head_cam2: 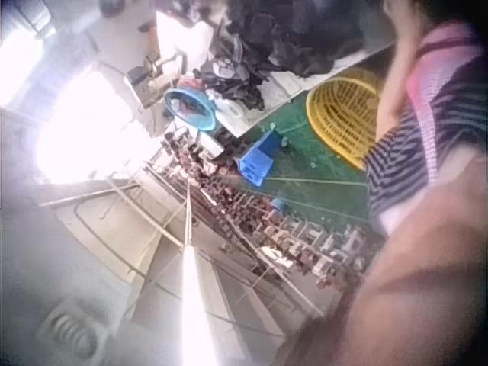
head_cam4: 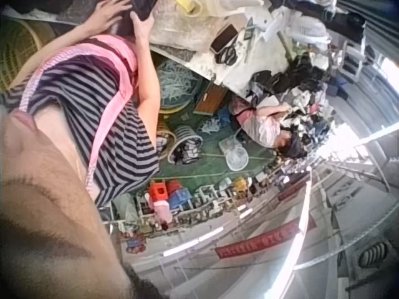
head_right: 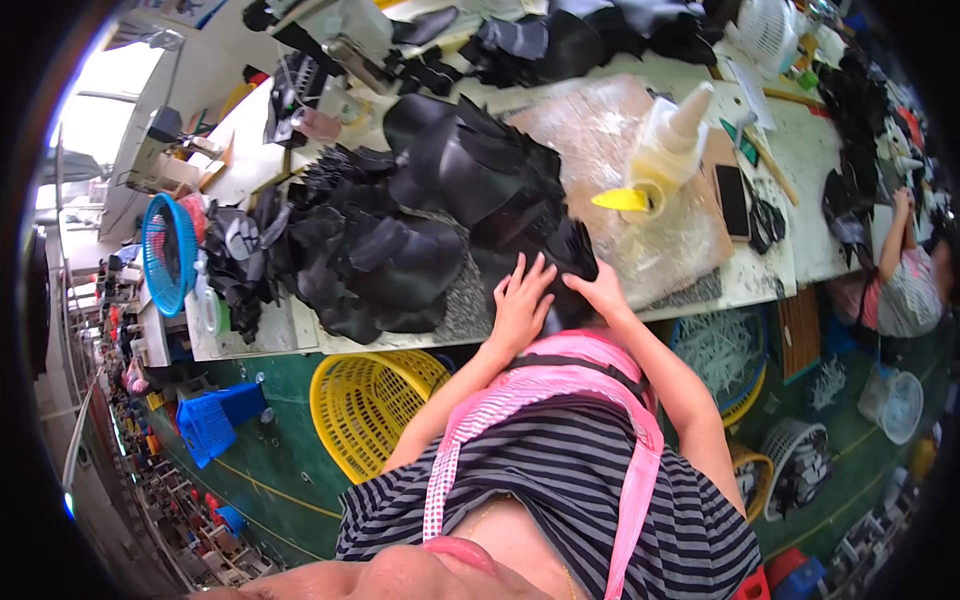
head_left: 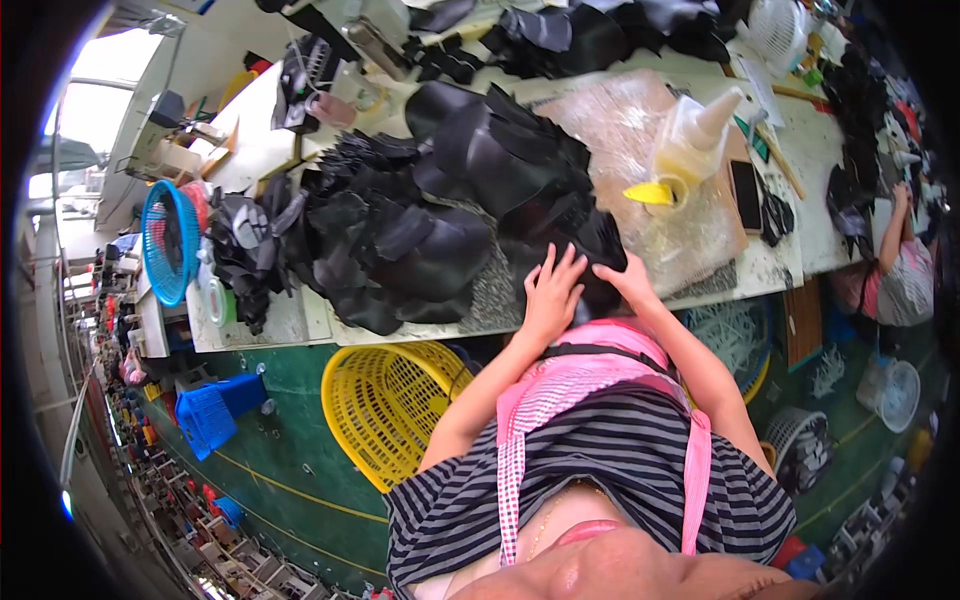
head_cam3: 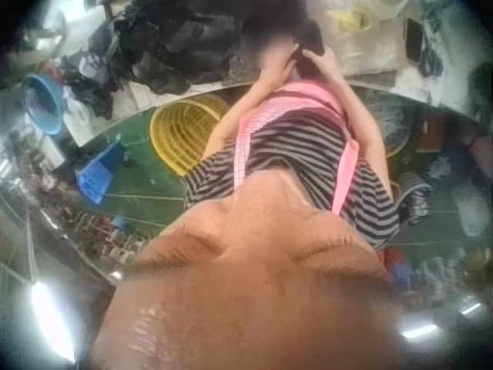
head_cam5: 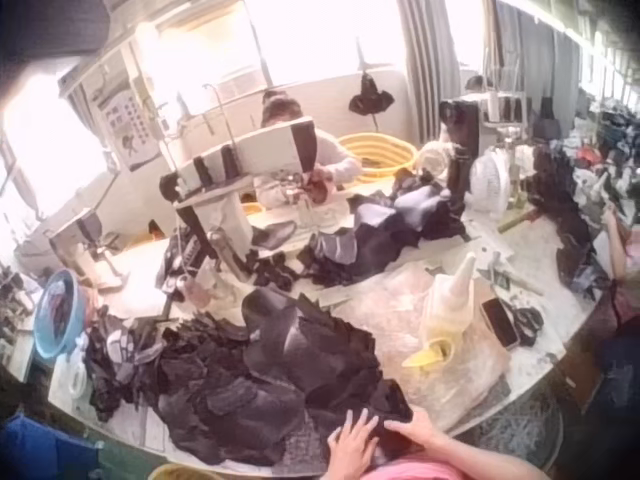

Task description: Applying glue to the edges of black shoe components using a small yellow applicator tool at a workbench in a factory setting.

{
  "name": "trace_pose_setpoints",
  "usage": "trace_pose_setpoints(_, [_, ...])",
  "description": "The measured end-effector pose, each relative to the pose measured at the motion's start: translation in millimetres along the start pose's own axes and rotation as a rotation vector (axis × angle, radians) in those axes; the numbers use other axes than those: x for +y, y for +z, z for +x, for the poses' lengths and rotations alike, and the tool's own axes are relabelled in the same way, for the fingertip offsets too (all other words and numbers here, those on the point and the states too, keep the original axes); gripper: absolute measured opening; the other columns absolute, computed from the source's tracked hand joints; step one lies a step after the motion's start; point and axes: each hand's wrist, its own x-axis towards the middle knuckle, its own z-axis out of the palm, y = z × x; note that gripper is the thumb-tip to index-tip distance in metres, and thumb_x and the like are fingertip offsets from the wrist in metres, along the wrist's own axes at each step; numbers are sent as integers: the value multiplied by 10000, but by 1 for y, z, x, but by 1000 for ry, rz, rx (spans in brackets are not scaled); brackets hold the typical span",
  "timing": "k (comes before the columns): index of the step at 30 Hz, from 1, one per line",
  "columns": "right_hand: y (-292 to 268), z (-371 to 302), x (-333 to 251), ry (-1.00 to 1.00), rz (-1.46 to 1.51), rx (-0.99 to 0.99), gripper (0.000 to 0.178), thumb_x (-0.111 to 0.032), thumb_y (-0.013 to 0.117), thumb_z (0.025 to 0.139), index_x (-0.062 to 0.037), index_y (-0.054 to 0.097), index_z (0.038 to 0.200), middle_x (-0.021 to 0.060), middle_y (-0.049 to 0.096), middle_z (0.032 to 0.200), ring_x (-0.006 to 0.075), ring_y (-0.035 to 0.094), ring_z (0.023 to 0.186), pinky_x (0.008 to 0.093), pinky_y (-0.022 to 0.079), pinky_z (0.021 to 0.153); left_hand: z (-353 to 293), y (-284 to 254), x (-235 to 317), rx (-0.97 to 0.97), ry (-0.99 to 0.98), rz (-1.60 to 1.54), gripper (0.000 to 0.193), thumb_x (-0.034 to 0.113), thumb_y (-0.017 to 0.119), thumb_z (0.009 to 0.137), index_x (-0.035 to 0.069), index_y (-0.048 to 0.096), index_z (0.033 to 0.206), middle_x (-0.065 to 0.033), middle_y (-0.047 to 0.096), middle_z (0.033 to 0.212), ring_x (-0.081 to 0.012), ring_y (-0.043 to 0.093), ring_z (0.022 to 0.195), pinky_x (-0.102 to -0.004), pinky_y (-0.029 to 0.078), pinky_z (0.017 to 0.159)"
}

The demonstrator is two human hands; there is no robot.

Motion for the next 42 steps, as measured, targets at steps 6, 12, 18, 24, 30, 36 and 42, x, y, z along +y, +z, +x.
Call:
trace_pose_setpoints(6, [-21, -13, -33, -83, -596, 98, 539, -402, 772, 784, 33, 624, 1064, 187, 668, 845, 267, 659, 764, 361, 523, 732, 15, -1, 13, 112, -176, -136, 382, 206, 725, 837, 110, 595, 1183, -92, 496, 1375, -315, 398, 1338, -472, 308, 1056])
trace_pose_setpoints(12, [-63, 16, -67, -339, -539, 577, 376, -225, 796, 799, -36, 568, 1030, 95, 557, 826, 260, 577, 687, 375, 469, 649, 30, 14, 21, 408, -499, -117, 929, 219, 905, 631, 9, 361, 1353, -219, 360, 1295, -367, 411, 1187, -436, 355, 1047])
trace_pose_setpoints(18, [-64, 32, -80, -663, -758, 550, 516, -219, 806, 787, -47, 498, 1163, 142, 510, 1024, 302, 542, 982, 410, 462, 851, 35, 12, 18, 308, -661, -561, 825, 205, 900, 649, -21, 431, 1288, -191, 615, 1074, -271, 638, 933, -354, 519, 837])
trace_pose_setpoints(24, [-6, 6, -42, -467, -868, 382, 611, -409, 700, 870, -14, 477, 1280, 173, 604, 1070, 396, 627, 955, 443, 491, 906, 26, 34, -6, 279, -555, -845, 416, 122, 814, 770, -37, 607, 1094, -119, 728, 918, -176, 697, 826, -306, 547, 753])
trace_pose_setpoints(30, [-7, 26, -28, -144, -521, -48, 639, -439, 623, 905, 37, 494, 1312, 297, 626, 1172, 415, 601, 1129, 442, 462, 983, 22, 8, -27, -110, -455, -1068, 282, 13, 713, 839, -35, 628, 1104, -91, 703, 1015, -142, 658, 925, -296, 541, 840])
trace_pose_setpoints(36, [-40, 73, -3, -248, -516, -303, 555, -351, 632, 915, 7, 518, 1324, 221, 640, 1214, 331, 619, 1136, 399, 457, 1011, 39, -7, 1, -228, -492, -937, 329, 30, 718, 843, -11, 621, 1155, -70, 703, 1004, -124, 662, 882, -275, 546, 764])
trace_pose_setpoints(42, [-23, 35, -16, -249, -450, 0, 428, -298, 614, 929, -4, 593, 1238, 234, 662, 1130, 380, 640, 1068, 413, 496, 915, 56, 21, 5, -97, -587, -923, 298, 73, 787, 795, -10, 660, 1051, -56, 724, 900, -113, 675, 742, -234, 523, 602])
